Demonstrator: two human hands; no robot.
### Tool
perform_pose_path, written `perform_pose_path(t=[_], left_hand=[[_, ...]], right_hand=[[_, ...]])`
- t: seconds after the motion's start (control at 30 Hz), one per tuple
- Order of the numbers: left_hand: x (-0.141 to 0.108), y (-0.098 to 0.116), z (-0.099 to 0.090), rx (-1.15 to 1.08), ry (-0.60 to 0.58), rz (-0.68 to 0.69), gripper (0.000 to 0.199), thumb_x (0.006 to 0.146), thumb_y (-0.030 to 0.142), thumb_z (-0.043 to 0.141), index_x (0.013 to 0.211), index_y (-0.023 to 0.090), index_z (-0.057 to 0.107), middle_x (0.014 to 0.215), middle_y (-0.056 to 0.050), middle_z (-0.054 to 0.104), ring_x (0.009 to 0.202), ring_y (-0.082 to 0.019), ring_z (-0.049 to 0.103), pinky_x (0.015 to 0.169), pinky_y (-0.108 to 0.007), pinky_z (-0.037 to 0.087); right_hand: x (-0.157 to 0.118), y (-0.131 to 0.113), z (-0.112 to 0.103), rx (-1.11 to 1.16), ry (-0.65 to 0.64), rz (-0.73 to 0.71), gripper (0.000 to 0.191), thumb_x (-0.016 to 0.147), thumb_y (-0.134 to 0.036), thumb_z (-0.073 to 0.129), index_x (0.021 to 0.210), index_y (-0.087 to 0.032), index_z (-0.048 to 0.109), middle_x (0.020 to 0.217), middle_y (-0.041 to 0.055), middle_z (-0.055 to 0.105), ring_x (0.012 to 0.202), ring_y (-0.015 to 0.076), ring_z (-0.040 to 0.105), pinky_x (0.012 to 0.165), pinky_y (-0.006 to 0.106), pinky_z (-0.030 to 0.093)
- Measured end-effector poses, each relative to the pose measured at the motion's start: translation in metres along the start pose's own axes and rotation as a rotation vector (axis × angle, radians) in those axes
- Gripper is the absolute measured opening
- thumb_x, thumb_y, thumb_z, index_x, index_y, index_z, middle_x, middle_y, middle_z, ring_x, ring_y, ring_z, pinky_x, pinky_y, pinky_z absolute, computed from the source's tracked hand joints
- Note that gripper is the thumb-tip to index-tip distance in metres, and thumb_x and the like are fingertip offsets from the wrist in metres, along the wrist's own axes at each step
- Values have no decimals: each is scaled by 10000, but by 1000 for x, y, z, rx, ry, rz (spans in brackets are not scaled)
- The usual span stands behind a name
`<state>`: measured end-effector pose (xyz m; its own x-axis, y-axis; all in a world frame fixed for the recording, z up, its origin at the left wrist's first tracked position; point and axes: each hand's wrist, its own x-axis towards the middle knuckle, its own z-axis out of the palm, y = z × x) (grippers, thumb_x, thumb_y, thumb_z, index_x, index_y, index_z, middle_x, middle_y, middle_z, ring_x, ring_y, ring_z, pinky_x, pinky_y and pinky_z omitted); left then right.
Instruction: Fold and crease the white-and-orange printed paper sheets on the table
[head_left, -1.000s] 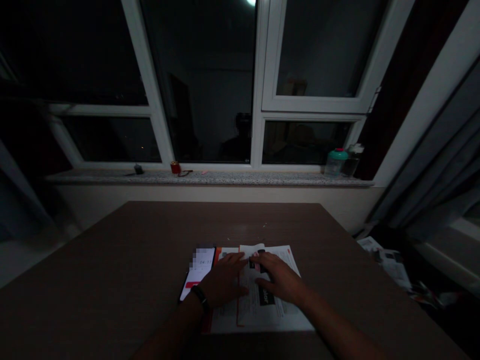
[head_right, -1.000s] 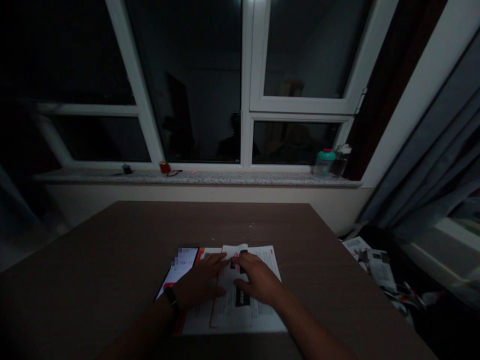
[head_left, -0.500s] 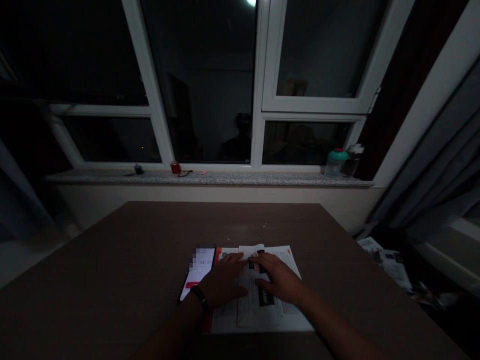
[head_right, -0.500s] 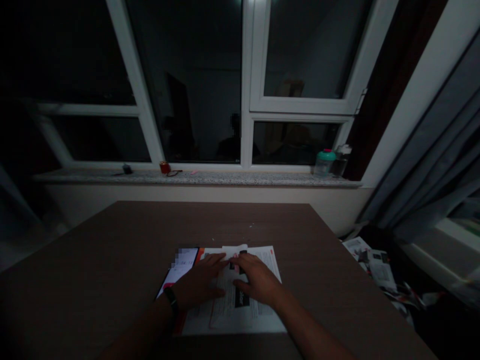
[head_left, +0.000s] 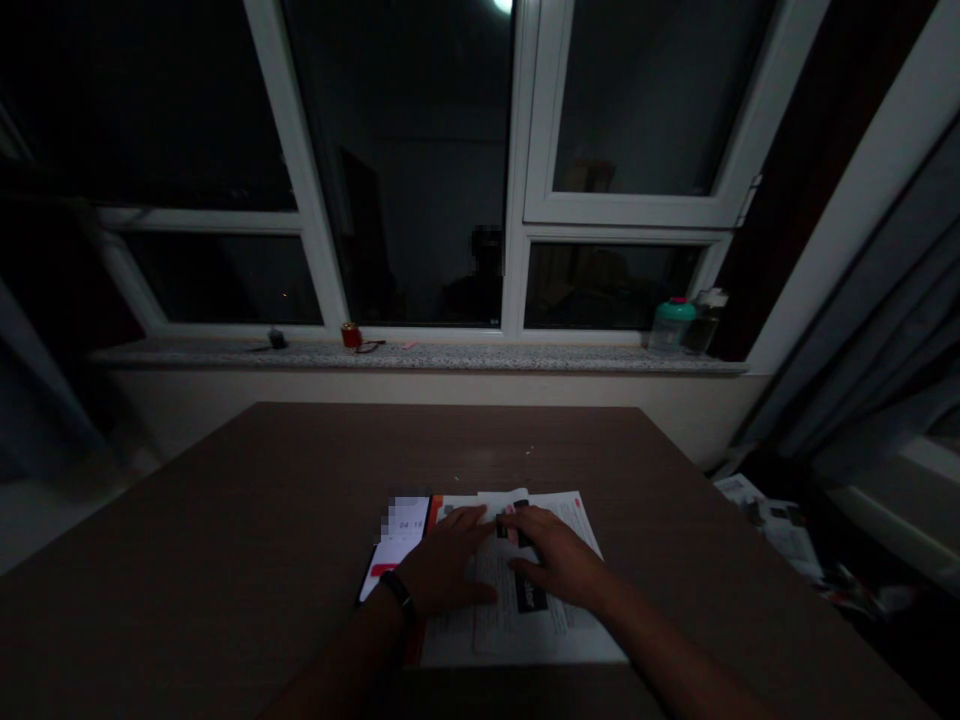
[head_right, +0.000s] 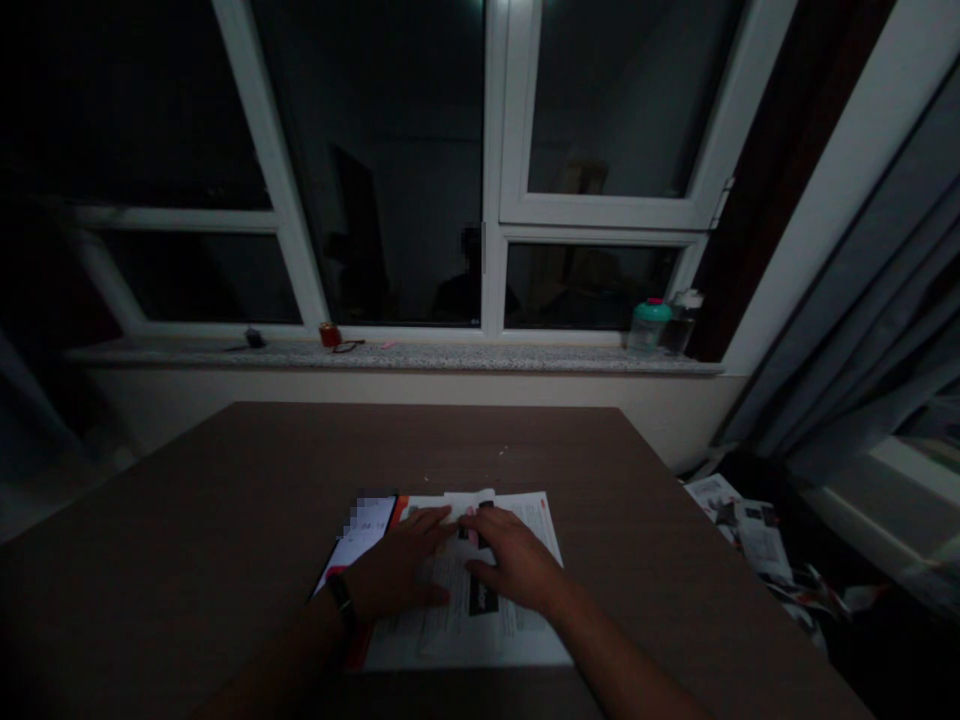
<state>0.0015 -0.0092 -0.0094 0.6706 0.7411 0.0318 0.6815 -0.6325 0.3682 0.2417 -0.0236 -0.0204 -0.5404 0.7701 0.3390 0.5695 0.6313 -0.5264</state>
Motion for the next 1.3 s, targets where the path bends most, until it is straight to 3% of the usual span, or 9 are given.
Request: perform_pose_path(t=[0.27, 0.5, 0.73, 0.9, 1.03, 1.17, 1.3], left_hand=[[0, 2, -2, 31, -44, -15, 961, 671, 582, 775, 1466, 265, 339, 1544, -137, 270, 1400, -367, 246, 1109, -534, 249], [-1, 3, -3, -3, -51, -39, 993, 656, 510, 811, 1480, 269, 310, 1560, -133, 230, 1413, -372, 209, 1120, -540, 227], [1, -5, 3, 1, -67, -16, 1027, 655, 574, 790, 1494, 292, 270, 1570, -107, 210, 1418, -378, 187, 1131, -541, 207], [0, 1, -3, 14, -75, -30, 1021, 665, 590, 772, 1497, 286, 266, 1567, -118, 215, 1417, -372, 200, 1129, -535, 214], [0, 7, -7, 19, -102, -60, 990, 673, 594, 758, 1484, 249, 307, 1569, -129, 203, 1421, -364, 192, 1131, -520, 214], [1, 5, -5, 27, -113, -68, 1000, 654, 566, 781, 1479, 244, 317, 1573, -123, 190, 1427, -347, 181, 1133, -506, 219], [1, -1, 0, 22, -89, -50, 1011, 646, 581, 783, 1480, 260, 311, 1576, -109, 188, 1428, -347, 177, 1132, -505, 219]], right_hand=[[0, -2, -2, 1, -5, 14, 577, 788, -196, 670, 1338, -245, 501, 1340, 93, 544, 1244, 257, 486, 1067, 430, 371], [0, -1, -1, -7, -3, 16, 582, 796, -212, 670, 1349, -247, 492, 1337, 94, 549, 1247, 265, 480, 1071, 434, 365], [-1, 1, 0, 11, -4, 20, 601, 782, -196, 678, 1351, -254, 495, 1364, 96, 531, 1273, 272, 465, 1078, 444, 355], [0, 1, 1, 5, 18, 3, 583, 786, -188, 670, 1339, -259, 500, 1345, 89, 546, 1254, 268, 476, 1066, 439, 361], [1, 2, -5, 3, 102, 0, 464, 801, -188, 658, 1249, -256, 556, 1233, 82, 601, 1172, 264, 518, 1003, 430, 387], [0, 6, -19, -22, 210, 59, 139, 847, -231, 626, 985, -211, 618, 963, 59, 638, 942, 232, 573, 833, 363, 424], [-3, 12, -26, -18, 202, 128, 40, 840, -231, 631, 825, -206, 604, 849, 18, 623, 838, 197, 570, 783, 317, 399]])
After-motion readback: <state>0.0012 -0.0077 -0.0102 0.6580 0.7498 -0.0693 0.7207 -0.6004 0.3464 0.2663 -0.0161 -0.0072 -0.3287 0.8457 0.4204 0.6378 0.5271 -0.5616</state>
